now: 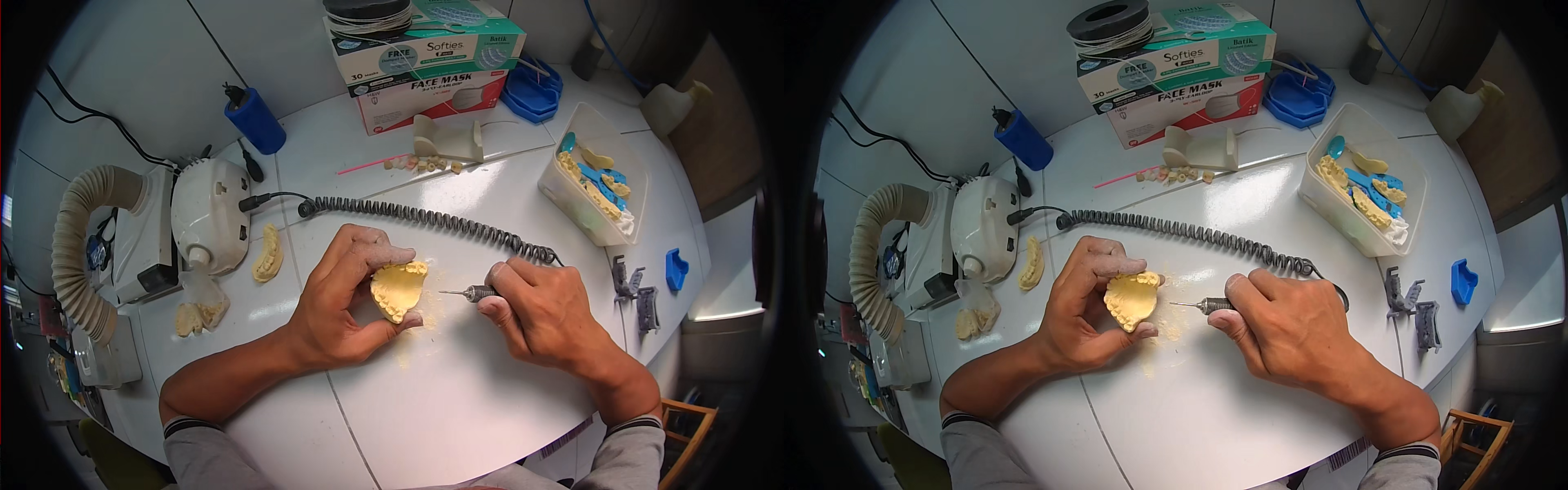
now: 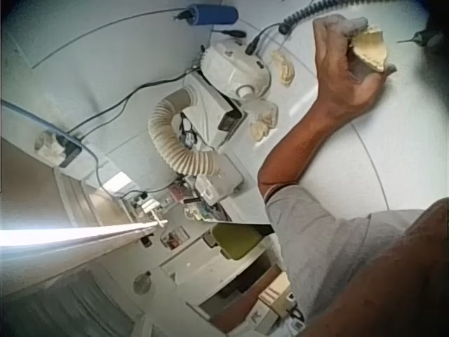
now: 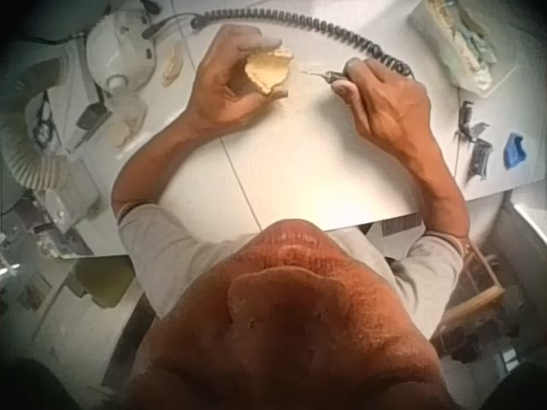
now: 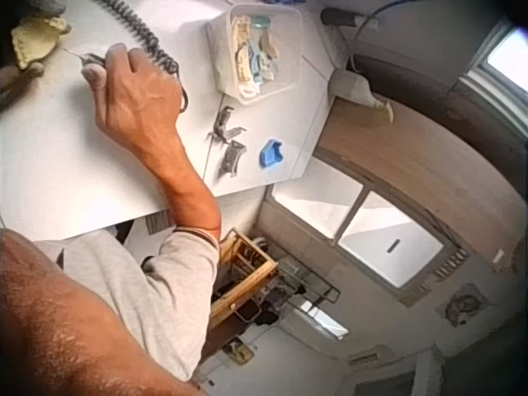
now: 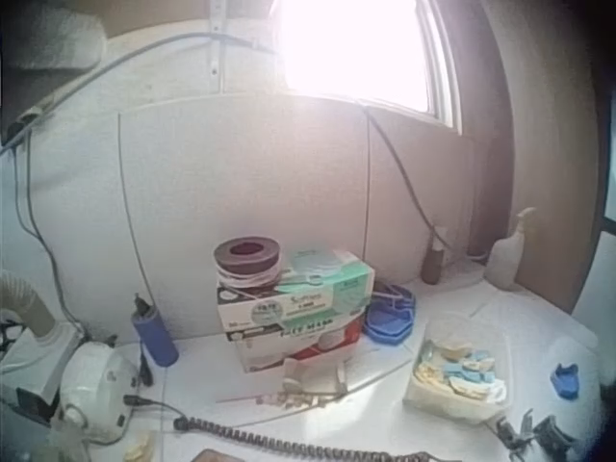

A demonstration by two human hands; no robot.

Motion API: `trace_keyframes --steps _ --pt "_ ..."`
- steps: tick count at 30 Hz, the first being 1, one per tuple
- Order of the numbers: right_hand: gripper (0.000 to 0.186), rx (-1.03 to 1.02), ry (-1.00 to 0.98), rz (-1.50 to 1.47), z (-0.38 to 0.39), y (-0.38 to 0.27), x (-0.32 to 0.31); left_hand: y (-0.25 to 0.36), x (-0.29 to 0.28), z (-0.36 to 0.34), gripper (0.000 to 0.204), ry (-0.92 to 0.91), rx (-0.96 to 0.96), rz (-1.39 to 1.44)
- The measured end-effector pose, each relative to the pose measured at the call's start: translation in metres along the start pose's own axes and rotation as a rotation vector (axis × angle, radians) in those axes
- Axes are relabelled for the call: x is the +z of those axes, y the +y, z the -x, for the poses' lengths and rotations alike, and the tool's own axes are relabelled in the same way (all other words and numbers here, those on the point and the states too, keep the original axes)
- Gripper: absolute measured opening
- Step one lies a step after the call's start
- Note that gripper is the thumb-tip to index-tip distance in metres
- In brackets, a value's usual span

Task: Trimming a yellow dental plaster mold using a rotary tool.

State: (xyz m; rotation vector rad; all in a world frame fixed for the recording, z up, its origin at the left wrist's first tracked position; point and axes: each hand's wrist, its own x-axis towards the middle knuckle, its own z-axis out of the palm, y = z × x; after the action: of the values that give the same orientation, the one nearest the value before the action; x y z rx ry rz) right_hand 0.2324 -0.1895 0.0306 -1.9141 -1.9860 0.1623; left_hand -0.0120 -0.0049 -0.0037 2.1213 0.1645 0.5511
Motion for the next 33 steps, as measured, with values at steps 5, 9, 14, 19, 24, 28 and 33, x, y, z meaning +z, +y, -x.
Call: trace_keyframes --steps 5,9,14,19,24,28,33 --pt "0.038 -0.050 0.010 0.028 -0.004 -0.005 0.002 -0.010 0.012 0.003 0.076 0.031 0.043 0.187" --pt "0.039 -0.077 0.006 0.040 -0.006 -0.004 0.004 0.000 0.004 -0.005 0.074 -0.001 0.016 0.118" --pt "0.039 -0.083 0.012 0.039 -0.008 -0.005 0.006 0.005 -0.001 -0.010 0.072 -0.070 0.049 -0.053" --pt "0.038 -0.086 -0.001 0.077 -0.010 -0.010 0.006 0.002 0.002 -0.009 0.074 -0.082 0.055 -0.070" --pt "0.037 -0.080 0.019 0.130 -0.010 -0.012 0.009 -0.001 0.005 -0.008 0.076 -0.080 0.096 -0.110" --pt "0.037 -0.087 0.016 0.143 -0.011 -0.013 0.009 0.000 0.003 -0.008 0.074 -0.098 0.079 -0.061" --pt "0.038 -0.070 0.018 0.151 -0.012 -0.014 0.010 0.001 0.002 -0.008 0.074 -0.112 0.066 -0.048"
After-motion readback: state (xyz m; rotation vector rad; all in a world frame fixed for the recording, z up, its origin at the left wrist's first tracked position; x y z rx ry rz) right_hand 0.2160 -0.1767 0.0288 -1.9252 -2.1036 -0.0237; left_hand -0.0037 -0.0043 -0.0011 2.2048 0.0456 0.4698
